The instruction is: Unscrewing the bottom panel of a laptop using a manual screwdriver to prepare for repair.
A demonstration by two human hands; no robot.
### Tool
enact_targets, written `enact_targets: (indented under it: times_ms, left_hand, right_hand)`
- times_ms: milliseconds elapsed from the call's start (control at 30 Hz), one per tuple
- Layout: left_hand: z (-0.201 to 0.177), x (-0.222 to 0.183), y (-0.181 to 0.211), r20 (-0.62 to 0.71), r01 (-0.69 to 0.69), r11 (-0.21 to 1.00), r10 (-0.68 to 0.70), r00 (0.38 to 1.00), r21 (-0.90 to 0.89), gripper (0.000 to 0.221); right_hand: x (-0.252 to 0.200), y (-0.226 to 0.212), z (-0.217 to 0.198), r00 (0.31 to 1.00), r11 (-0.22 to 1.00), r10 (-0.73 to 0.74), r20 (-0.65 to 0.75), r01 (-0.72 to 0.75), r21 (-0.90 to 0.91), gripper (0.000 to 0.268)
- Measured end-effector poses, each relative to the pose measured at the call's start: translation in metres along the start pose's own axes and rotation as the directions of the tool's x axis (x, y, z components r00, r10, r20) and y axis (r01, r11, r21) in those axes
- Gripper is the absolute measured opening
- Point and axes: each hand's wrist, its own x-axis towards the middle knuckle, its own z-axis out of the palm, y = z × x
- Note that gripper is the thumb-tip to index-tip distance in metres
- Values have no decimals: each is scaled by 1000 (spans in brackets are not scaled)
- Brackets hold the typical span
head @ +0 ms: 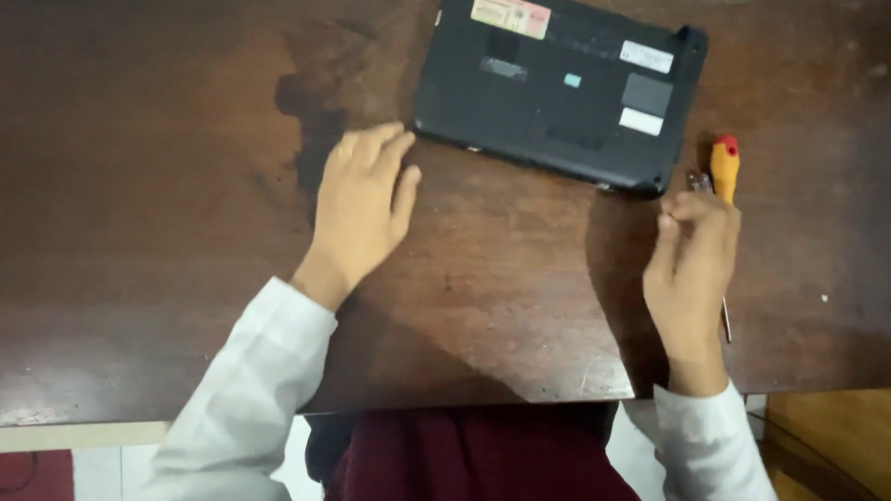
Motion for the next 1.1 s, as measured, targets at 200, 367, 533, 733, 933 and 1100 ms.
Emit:
enact_targets:
  times_ms: [200,367,533,733,933,1100]
  left_hand:
    - [-29,-76,67,224,-89,982,51,973,165,87]
    - [-36,-112,105,323,-99,989,57,945,114,94]
    - [-21,-115,100,348,-133,991,114,931,32,86]
    - [56,-53,76,-26,-110,988,114,993,107,57]
    - [37,-3,68,-43,-171,975,167,985,-141,38]
    - [34,-6,66,-54,-195,936,187,981,-292,37]
  right_hand:
    - [-58,32,11,990,989,134,-32,-136,-51,12]
    - [-38,2,21,990,990,139,32,-139,18,9]
    - [-26,-29,36,982,1000,-7,188,8,-9,12]
    - [7,-51,59,910,964,-252,330,208,165,22]
    - [16,-42,100,975,928,-156,158,90,362,16]
    - [14,-49,94,977,894,-115,178,24,447,16]
